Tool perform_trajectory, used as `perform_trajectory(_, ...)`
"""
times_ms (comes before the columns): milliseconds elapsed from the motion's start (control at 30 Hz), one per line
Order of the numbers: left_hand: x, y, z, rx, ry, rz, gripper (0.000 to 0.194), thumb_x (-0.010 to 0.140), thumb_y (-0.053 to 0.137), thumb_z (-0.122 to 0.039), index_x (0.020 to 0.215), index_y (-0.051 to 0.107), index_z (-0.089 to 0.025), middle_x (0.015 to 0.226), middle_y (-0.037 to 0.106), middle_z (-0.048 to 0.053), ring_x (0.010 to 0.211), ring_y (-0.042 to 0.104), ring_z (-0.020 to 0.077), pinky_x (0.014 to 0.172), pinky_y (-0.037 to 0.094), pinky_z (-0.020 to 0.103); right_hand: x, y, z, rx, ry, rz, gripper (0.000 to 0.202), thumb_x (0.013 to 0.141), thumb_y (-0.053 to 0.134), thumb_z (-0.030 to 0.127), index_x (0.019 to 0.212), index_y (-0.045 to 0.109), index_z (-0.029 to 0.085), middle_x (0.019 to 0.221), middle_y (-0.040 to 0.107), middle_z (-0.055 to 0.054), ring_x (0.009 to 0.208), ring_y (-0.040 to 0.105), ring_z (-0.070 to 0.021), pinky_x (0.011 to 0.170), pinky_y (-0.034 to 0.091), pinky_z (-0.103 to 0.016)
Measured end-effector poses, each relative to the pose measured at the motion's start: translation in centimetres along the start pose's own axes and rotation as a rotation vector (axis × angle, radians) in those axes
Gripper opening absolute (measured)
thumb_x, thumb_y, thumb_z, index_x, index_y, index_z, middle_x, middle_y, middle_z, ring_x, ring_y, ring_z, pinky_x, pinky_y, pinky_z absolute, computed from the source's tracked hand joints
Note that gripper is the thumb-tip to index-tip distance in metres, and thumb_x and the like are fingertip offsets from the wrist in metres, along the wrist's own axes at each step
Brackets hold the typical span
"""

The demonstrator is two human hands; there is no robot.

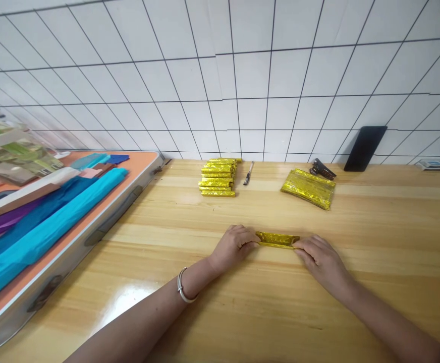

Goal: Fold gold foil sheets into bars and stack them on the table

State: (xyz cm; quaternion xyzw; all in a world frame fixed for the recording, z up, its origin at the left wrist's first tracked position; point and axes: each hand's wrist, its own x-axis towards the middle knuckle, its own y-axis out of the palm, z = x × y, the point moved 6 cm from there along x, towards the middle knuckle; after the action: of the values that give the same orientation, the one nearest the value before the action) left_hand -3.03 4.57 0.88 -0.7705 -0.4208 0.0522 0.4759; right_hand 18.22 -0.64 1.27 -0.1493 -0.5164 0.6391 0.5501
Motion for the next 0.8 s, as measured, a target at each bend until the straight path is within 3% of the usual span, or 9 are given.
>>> perform_trajectory(300,-0.58,0.01,-0.60,0.014,0.067,-0.004,0.021,0.088,0.049,-0.033,0.090,0.066,-0.021,0.086,0.063,0.006,0.082,0.055,0.0160,0.078,0.040,0.031,-0.43,-0.07,0.39,-0.025,-0.035,0.020,0.017,0.088,0.048,0.023,0.099,0.060,0.024,0.092,0.065,-0.005,0.086,0.058,-0.0197,0.077,0.047,-0.037)
perform_trajectory(433,-0.58,-0.30,-0.46,-0.035,0.052,-0.067,0.019,0.086,0.053,-0.031,0.092,0.067,-0.020,0.109,0.058,0.010,0.100,0.054,0.0195,0.086,0.043,0.035,-0.38,-0.30,0.50,-0.037,-0.009,0.006,0.017,0.086,0.049,0.021,0.098,0.061,0.024,0.096,0.062,-0.006,0.089,0.056,-0.0199,0.079,0.047,-0.037)
perform_trajectory(533,-0.52,-0.36,-0.16,-0.059,0.026,-0.094,0.017,0.084,0.055,-0.030,0.092,0.068,-0.020,0.126,0.050,0.011,0.111,0.050,0.0220,0.091,0.042,0.039,-0.16,-0.78,0.73,-0.079,0.029,-0.035,0.014,0.084,0.051,0.021,0.091,0.063,0.023,0.115,0.056,-0.010,0.102,0.052,-0.0235,0.084,0.045,-0.042)
perform_trajectory(633,-0.39,-0.04,-0.03,-0.119,0.033,-0.070,0.017,0.085,0.054,-0.028,0.093,0.066,-0.020,0.122,0.055,0.011,0.106,0.055,0.0200,0.089,0.044,0.037,-0.05,-0.92,0.86,-0.078,0.036,-0.053,0.011,0.084,0.051,0.022,0.086,0.062,0.022,0.133,0.045,-0.010,0.118,0.043,-0.0274,0.091,0.041,-0.048)
perform_trajectory(800,-0.10,0.12,0.29,-0.194,-0.035,-0.092,0.014,0.084,0.056,-0.026,0.093,0.065,-0.019,0.110,0.062,0.009,0.104,0.057,0.0192,0.088,0.046,0.036,-0.06,-0.29,0.06,0.013,0.042,-0.007,0.011,0.084,0.049,0.021,0.090,0.058,0.023,0.124,0.054,-0.010,0.115,0.048,-0.0244,0.090,0.043,-0.046)
